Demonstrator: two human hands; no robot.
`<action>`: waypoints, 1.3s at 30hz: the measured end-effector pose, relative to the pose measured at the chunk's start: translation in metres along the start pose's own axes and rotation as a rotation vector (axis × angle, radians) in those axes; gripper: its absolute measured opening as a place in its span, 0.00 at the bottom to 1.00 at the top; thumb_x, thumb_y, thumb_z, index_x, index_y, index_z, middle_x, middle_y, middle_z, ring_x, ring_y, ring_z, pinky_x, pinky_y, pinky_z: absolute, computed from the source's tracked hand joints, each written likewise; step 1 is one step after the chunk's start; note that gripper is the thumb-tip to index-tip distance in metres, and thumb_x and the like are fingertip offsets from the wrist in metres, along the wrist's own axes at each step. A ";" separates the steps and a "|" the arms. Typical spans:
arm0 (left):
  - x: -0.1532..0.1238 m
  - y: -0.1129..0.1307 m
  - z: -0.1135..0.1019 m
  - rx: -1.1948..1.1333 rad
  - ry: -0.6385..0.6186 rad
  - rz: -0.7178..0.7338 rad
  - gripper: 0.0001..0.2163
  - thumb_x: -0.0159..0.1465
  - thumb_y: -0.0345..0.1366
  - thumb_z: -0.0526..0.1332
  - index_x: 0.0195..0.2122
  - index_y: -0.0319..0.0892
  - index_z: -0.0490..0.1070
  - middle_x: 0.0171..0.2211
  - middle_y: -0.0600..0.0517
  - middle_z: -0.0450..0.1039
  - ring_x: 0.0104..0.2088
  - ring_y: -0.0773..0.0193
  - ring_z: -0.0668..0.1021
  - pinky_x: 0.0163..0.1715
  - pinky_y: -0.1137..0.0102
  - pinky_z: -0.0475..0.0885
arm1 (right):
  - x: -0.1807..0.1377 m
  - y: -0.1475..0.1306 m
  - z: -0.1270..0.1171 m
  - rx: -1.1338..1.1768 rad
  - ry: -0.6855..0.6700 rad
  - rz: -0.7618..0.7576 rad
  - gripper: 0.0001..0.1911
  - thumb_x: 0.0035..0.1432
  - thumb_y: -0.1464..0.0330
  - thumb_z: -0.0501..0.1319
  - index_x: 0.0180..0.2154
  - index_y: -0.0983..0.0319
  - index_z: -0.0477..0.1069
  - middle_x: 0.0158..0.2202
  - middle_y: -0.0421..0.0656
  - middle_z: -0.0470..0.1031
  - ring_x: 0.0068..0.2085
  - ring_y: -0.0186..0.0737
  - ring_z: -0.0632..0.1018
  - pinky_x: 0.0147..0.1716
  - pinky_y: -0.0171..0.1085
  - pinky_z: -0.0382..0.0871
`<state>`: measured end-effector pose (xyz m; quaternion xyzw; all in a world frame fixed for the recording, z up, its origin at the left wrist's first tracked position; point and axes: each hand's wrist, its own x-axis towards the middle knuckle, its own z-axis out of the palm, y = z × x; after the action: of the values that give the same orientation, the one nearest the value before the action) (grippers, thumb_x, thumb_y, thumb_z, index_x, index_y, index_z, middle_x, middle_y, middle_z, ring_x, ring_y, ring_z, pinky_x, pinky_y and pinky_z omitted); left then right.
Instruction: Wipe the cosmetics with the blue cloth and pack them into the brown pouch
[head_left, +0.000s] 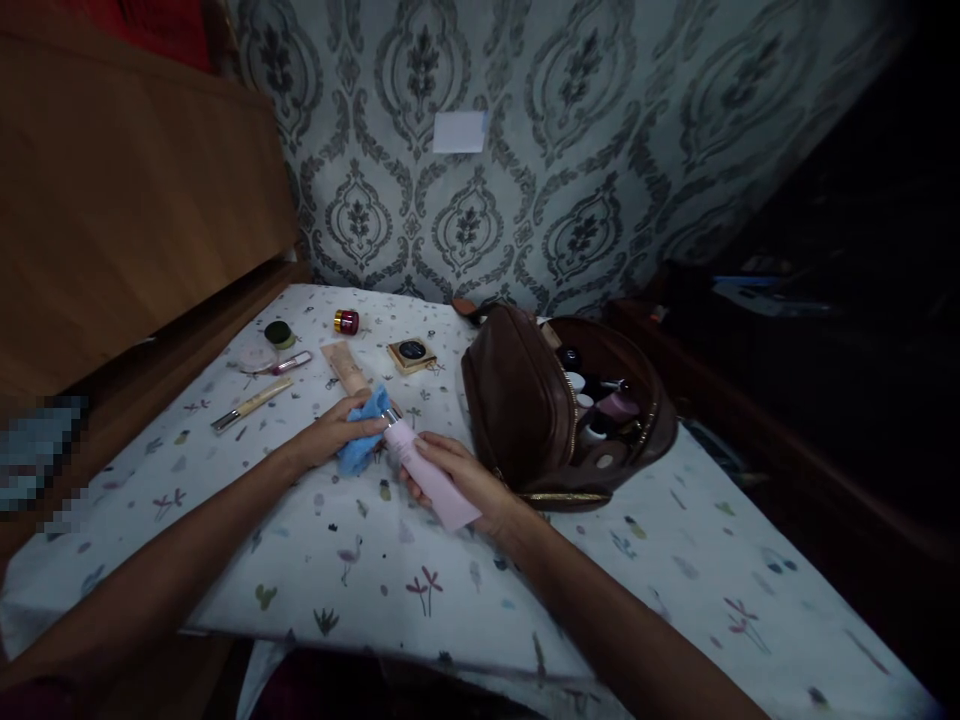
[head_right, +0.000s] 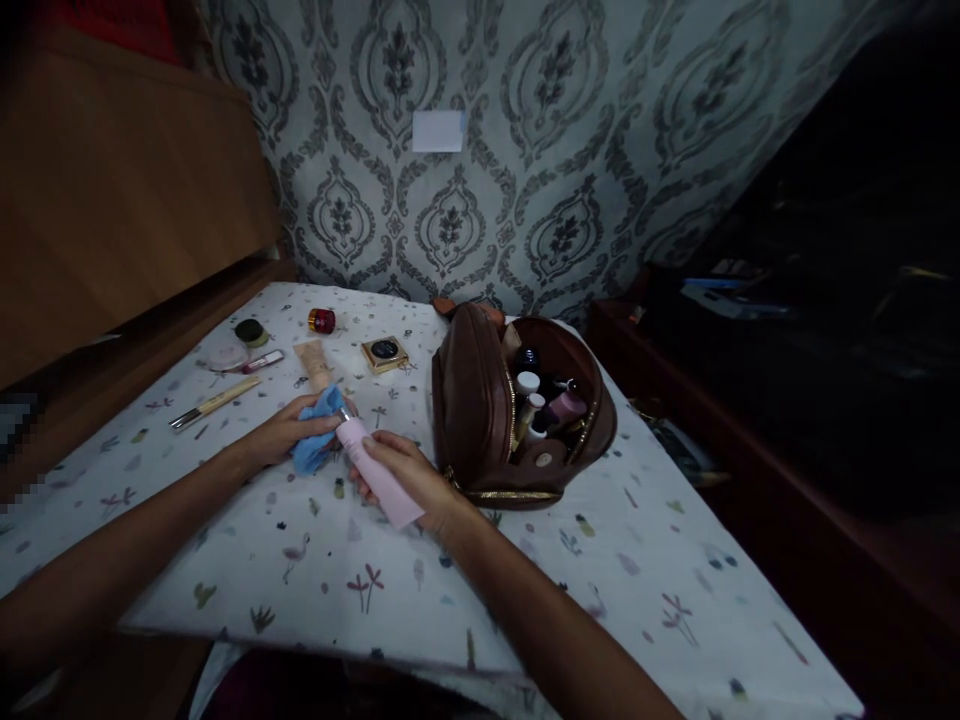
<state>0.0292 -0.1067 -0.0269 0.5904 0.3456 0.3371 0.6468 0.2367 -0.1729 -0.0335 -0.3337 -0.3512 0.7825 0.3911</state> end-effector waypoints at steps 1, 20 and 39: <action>0.001 -0.002 0.001 0.008 0.021 0.004 0.22 0.51 0.50 0.72 0.37 0.37 0.72 0.26 0.54 0.71 0.25 0.68 0.72 0.27 0.73 0.66 | 0.000 0.001 0.000 -0.007 0.012 -0.010 0.23 0.48 0.56 0.72 0.38 0.61 0.67 0.25 0.41 0.78 0.22 0.32 0.76 0.18 0.28 0.68; 0.009 0.014 0.014 -0.102 -0.079 0.015 0.21 0.54 0.48 0.71 0.40 0.38 0.71 0.28 0.53 0.73 0.25 0.67 0.75 0.27 0.73 0.70 | 0.001 0.000 -0.004 0.100 -0.095 0.032 0.16 0.63 0.58 0.62 0.38 0.67 0.71 0.29 0.48 0.80 0.25 0.35 0.79 0.26 0.31 0.75; 0.010 0.016 0.060 0.401 0.227 0.271 0.28 0.70 0.55 0.47 0.65 0.45 0.59 0.68 0.49 0.57 0.69 0.57 0.57 0.69 0.62 0.48 | 0.005 0.004 0.005 0.276 0.230 -0.148 0.26 0.38 0.56 0.78 0.36 0.62 0.74 0.27 0.37 0.77 0.28 0.34 0.78 0.30 0.33 0.75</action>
<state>0.0847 -0.1288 -0.0074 0.7061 0.3936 0.4095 0.4229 0.2286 -0.1718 -0.0349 -0.3374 -0.2171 0.7491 0.5272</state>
